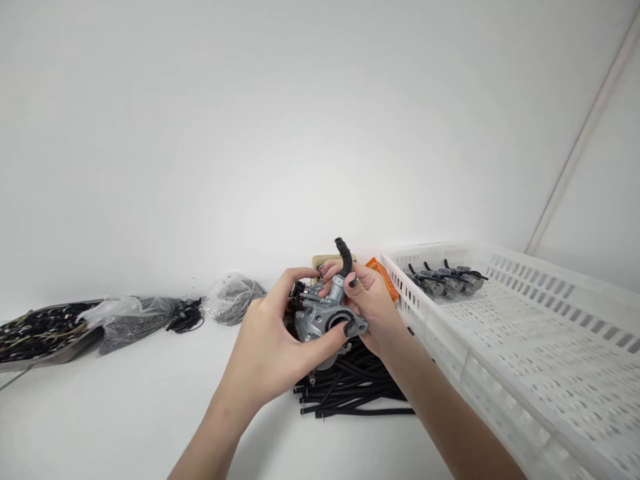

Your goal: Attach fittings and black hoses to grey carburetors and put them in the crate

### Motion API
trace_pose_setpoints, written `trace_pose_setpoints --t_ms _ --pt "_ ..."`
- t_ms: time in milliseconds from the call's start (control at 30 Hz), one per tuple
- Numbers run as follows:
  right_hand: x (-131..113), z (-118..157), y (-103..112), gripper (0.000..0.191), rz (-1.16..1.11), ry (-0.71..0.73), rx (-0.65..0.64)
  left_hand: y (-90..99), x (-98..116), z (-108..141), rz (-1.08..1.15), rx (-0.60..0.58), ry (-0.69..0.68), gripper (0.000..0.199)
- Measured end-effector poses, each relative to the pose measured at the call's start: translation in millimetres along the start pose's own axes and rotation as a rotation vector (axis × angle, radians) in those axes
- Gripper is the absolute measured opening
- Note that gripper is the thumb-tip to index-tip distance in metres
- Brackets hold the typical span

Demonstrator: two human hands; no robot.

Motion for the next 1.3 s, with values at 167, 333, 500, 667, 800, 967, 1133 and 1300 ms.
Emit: trace_pose_setpoints --t_ms 167,333,500,667,800,967,1133,1300 --pt "-6.7 -3.4 0.6 0.052 -0.06 0.012 -0.109 2.8 1.1 0.5 0.04 0.041 -0.024 0.041" --pt "-10.0 -2.0 1.6 0.029 -0.085 0.014 -0.169 4.7 1.2 1.1 0.029 0.049 -0.033 0.042" --pt "-5.7 -1.7 -1.7 0.039 -0.031 0.001 -0.119 2.5 0.1 0.4 0.008 0.028 -0.055 0.043" --pt "-3.8 -4.8 -4.2 0.041 -0.04 0.044 -0.187 1.8 -0.8 0.2 0.024 0.03 -0.044 0.045" --pt "-7.2 -4.4 0.3 0.032 -0.166 0.033 -0.243 2.5 0.4 0.4 0.098 0.025 -0.037 0.042" --pt "-10.0 0.1 -2.5 0.039 -0.102 0.01 -0.262 1.1 1.6 1.4 0.11 0.015 -0.058 0.046" --pt "-13.7 -0.3 -6.0 0.034 0.008 0.129 -0.252 -1.3 0.6 1.3 0.039 0.011 -0.067 0.051" --pt "-11.7 -1.8 -6.5 0.035 -0.113 0.098 -0.319 0.5 0.2 -0.1 0.103 -0.019 -0.045 0.048"
Point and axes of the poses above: each hand's wrist, its own z-axis away from the middle knuckle, its own y-axis out of the back of the hand, x = y × z, the point moved 8 cm from there along -z, towards the middle knuckle, and after that the axes turned 12 degrees about z, right-handed, at the moved point
